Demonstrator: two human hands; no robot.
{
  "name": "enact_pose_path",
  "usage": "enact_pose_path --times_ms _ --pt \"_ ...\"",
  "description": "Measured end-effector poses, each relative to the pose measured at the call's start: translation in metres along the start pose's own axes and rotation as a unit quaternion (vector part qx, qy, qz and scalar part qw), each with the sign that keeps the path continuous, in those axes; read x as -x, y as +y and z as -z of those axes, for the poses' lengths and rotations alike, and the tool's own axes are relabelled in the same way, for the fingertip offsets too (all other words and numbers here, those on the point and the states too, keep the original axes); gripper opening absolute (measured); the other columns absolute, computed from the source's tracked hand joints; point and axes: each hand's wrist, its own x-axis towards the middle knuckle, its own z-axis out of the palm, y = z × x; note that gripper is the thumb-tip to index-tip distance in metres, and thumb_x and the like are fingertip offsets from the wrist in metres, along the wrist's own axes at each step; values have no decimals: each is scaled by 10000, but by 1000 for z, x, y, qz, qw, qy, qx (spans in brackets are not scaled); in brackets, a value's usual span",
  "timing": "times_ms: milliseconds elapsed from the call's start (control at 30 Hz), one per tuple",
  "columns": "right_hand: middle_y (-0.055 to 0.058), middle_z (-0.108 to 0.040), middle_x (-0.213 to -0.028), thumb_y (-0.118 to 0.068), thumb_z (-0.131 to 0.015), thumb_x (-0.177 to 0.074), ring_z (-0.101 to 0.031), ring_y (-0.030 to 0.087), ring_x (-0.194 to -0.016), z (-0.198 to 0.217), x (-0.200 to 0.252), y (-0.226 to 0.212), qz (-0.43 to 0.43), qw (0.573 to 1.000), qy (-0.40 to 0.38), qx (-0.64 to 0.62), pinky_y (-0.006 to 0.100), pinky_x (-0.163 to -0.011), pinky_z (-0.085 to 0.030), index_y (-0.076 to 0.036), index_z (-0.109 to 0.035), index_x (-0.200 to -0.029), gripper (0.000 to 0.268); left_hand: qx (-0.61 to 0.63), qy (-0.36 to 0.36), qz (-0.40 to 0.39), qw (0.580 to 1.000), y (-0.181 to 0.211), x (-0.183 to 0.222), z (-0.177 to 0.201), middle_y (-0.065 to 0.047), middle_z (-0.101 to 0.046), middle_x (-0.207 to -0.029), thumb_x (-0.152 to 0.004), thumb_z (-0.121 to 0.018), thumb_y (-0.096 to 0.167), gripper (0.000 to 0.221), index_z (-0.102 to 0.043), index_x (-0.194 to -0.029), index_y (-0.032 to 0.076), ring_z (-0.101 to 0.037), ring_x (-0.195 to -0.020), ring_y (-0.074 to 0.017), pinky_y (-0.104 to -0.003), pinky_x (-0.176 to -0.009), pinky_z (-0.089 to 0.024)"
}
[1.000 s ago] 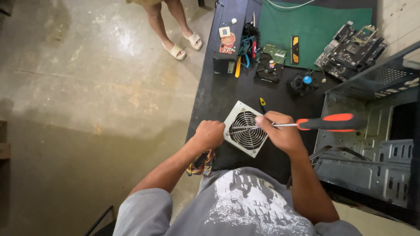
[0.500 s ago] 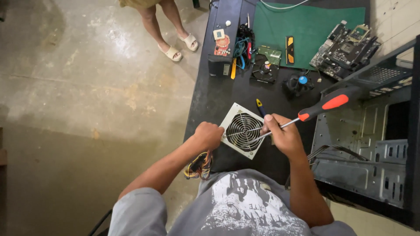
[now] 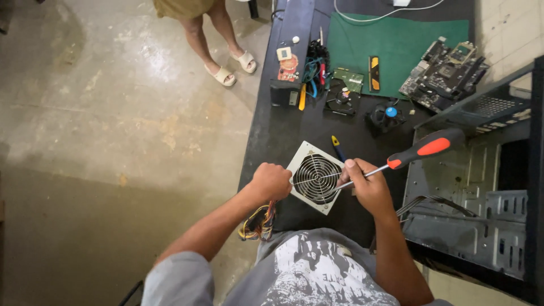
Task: Cleaning a computer power supply unit using a brush and a screwdriver to remove dust from the casing and fan.
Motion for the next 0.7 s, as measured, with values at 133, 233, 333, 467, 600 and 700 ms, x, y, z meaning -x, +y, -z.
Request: enact_pose_path --times_ms 133,233,333,467,600,700 --pt "106 -610 -714 -199 -498 -1201 -712 209 -668 1 1 21 -36 991 74 -108 405 -692 -679 6 -640 -967 342 226 19 46 973 7 17 51 -191 -790 -837 -963 -587 331 327 -786 -966 72 -798 -860 -477 -539 -761 -622" --pt "44 -450 -616 -212 -498 -1188 -546 152 -497 -13 2 30 -62 980 104 -156 338 -495 -560 3 -649 -1048 298 340 83 37 936 22 18 66 -213 -751 -820 -985 -588 322 278 -737 -987 87 -748 -862 -536 -600 -763 -586" --pt "-18 -390 -538 -234 -573 -1146 -404 72 -389 -34 1 33 -82 970 107 -202 226 -350 -374 -31 -692 -1069 248 384 166 2 908 43 12 74 -199 -709 -815 -1014 -589 302 217 -697 -1012 113 -723 -851 -520 -604 -740 -570" --pt "-47 -349 -544 -167 -641 -1091 -337 27 -371 -55 6 28 -128 946 85 -287 218 -322 -301 6 -720 -1095 190 299 279 -55 911 67 13 84 -64 -654 -794 -1024 -589 239 114 -650 -991 149 -740 -796 -348 -453 -673 -588" --pt "-86 -262 -576 -128 -654 -1071 -299 9 -372 -51 6 39 -132 930 58 -339 220 -290 -270 25 -706 -1061 162 211 324 -64 920 65 20 85 -2 -613 -798 -1061 -566 272 148 -622 -959 179 -724 -797 -248 -353 -661 -576" --pt "-73 -246 -588 -99 -678 -1055 -293 35 -372 -45 5 44 -127 925 21 -358 233 -286 -266 35 -715 -1039 139 201 337 -78 917 63 27 92 5 -610 -786 -1068 -616 249 138 -657 -959 174 -723 -777 -235 -347 -644 -578"
